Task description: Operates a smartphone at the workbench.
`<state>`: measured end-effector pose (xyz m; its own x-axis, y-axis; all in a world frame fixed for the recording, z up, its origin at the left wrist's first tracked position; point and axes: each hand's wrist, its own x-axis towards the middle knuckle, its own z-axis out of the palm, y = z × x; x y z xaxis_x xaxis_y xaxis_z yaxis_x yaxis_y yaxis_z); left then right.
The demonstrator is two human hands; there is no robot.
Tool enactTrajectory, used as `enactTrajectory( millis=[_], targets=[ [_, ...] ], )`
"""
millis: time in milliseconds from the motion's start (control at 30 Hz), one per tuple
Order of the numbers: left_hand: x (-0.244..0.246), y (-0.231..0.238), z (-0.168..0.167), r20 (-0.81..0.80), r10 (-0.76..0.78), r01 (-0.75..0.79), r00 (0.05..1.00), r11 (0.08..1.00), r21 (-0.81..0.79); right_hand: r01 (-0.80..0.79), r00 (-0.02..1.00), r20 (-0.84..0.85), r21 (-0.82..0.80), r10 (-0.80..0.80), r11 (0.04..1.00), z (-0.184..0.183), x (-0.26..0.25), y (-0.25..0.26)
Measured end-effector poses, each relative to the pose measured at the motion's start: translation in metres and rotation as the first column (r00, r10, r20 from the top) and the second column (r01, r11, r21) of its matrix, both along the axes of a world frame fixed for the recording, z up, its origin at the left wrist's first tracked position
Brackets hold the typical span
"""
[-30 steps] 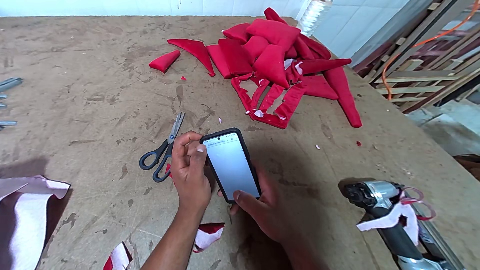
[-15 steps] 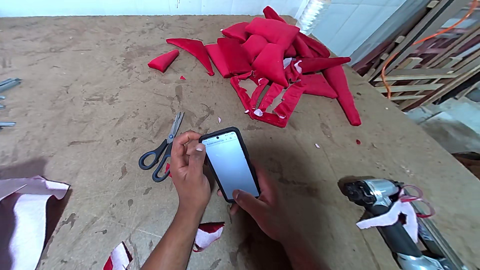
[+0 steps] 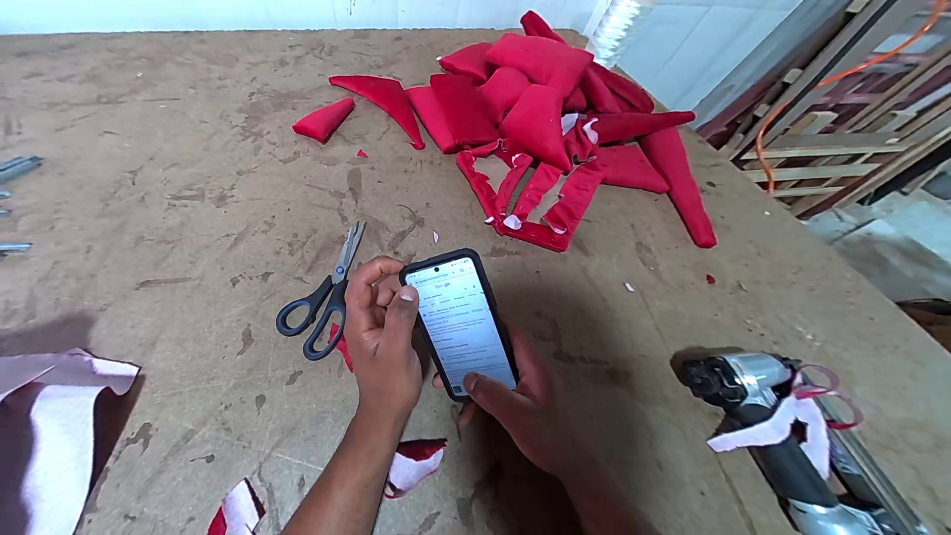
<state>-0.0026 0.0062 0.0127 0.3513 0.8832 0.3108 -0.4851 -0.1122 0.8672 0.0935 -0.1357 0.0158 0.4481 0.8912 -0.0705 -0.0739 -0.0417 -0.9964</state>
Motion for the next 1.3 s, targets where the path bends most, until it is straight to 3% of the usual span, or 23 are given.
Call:
enactTrajectory(
  millis=[267, 700, 1300],
  targets=[
    [-0.001, 0.000, -0.002, -0.030, -0.045, 0.045, 0.999, 0.999, 0.006, 0.002, 0.998, -0.062, 0.033, 0.000, 0.999, 0.000, 0.002, -0.001],
    [-0.001, 0.000, -0.003, -0.071, -0.340, 0.340, 0.938, 0.940, -0.008, 0.054, 0.972, -0.235, 0.156, -0.016, 0.986, -0.006, 0.011, -0.001],
    [-0.001, 0.000, -0.002, -0.100, -0.351, 0.353, 0.931, 0.936, -0.001, 0.074, 0.967, -0.253, 0.136, -0.038, 0.988, -0.003, 0.010, 0.000]
  ],
)
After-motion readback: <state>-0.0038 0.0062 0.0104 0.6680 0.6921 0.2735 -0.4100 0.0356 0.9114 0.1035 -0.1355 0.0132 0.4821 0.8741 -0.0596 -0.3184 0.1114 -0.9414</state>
